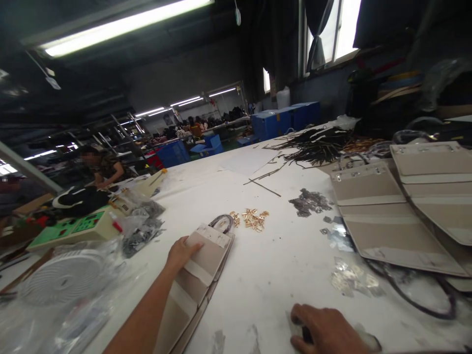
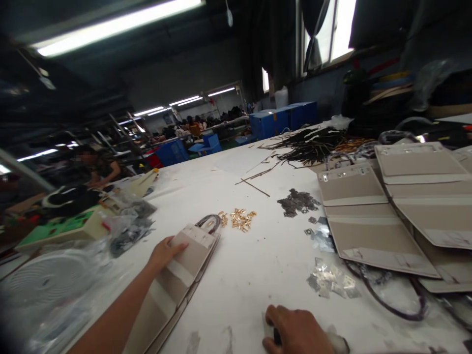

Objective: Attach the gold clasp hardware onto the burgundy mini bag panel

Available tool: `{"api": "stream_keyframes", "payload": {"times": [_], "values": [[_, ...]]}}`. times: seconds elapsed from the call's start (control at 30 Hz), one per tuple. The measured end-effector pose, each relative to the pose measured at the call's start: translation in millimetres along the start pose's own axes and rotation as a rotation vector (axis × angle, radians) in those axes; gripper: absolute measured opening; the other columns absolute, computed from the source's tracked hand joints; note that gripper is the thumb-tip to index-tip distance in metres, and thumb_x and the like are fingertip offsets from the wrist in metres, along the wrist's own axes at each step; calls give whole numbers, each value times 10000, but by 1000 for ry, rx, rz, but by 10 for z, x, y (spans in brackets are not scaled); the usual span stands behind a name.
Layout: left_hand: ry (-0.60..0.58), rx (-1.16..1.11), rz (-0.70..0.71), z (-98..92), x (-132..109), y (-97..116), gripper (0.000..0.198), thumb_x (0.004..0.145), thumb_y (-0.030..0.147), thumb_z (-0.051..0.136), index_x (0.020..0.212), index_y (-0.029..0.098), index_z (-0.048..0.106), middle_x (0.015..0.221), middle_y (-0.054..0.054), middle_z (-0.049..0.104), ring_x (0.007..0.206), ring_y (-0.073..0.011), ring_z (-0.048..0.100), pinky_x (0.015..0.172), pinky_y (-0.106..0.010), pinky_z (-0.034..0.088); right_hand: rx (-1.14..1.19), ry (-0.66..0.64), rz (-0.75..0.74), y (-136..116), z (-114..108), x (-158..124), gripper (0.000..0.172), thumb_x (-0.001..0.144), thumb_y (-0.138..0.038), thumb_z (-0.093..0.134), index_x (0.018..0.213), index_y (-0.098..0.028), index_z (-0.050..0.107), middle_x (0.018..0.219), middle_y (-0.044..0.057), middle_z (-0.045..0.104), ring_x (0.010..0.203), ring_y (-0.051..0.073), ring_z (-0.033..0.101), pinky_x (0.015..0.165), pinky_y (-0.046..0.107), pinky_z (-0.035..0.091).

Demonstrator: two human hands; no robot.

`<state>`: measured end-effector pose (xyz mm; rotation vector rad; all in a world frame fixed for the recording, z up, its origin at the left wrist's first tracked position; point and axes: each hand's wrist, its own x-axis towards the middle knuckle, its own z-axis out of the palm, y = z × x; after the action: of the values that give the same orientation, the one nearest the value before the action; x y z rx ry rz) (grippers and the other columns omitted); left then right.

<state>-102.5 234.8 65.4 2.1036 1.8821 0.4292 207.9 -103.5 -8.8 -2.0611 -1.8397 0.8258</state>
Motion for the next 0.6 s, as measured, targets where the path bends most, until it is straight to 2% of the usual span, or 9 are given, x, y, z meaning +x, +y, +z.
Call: {"api": "stream_keyframes", "payload": {"times": [0.07,0.13,0.23,0.3,0.37,0.43,0.5,0.53,0.6], "values": [[-25,-28,30,-204,-16,92,633,745,633,641,1148,147,679,1077,-112,782,990,-305,721,812,-340,541,19,18,10,0,8,-17,326,795,-381,618,1085,-282,727,1059,65,778,973,343,722,843,374,504],[-40,-51,86,-489,-105,217,541,748,614,636,1037,164,714,984,-85,788,936,-295,715,773,-328,522,39,45,17,-6,-3,-41,303,793,-382,627,1057,-278,734,1022,64,781,953,328,719,840,370,500],[-60,-120,171,-996,-449,471,470,735,586,661,956,177,734,894,-55,783,860,-278,703,714,-307,505,116,90,15,-36,-104,-68,296,768,-373,662,1026,-263,754,981,68,775,945,310,702,859,376,493],[-99,-179,195,-1316,-841,657,475,733,587,690,980,183,731,891,-38,782,828,-259,700,688,-289,510,253,119,5,-108,-245,-93,390,760,-393,691,1117,-252,756,1034,75,762,956,294,684,891,378,491],[-169,-270,182,-1562,-1335,819,497,758,593,696,1047,189,710,915,-30,780,812,-246,701,672,-281,525,477,135,-47,-252,-423,-157,560,777,-478,713,1287,-247,700,1149,85,732,937,263,667,890,363,501],[-248,-357,147,-1714,-1877,938,499,765,598,709,1053,191,697,908,-26,774,786,-240,700,659,-283,540,719,103,-144,-462,-592,-287,747,779,-605,719,1422,-245,602,1136,84,723,834,224,642,805,341,518],[-324,-377,135,-1794,-2410,1017,457,773,589,717,997,192,704,866,-17,761,762,-229,689,641,-271,536,912,37,-257,-705,-714,-486,886,733,-704,736,1467,-242,552,1000,61,725,753,204,613,724,322,513],[-360,-378,133,-1823,-2659,1047,431,785,580,712,975,193,709,861,-15,758,768,-226,686,641,-263,532,981,4,-320,-823,-750,-605,900,709,-728,746,1445,-240,573,954,53,718,759,208,616,721,321,513],[-466,-398,125,-1890,-3107,1091,390,815,558,691,965,200,722,896,-18,763,817,-234,687,668,-263,536,1081,-56,-447,-1022,-774,-854,785,696,-749,747,1293,-243,688,997,63,717,883,249,652,801,345,533]]}}
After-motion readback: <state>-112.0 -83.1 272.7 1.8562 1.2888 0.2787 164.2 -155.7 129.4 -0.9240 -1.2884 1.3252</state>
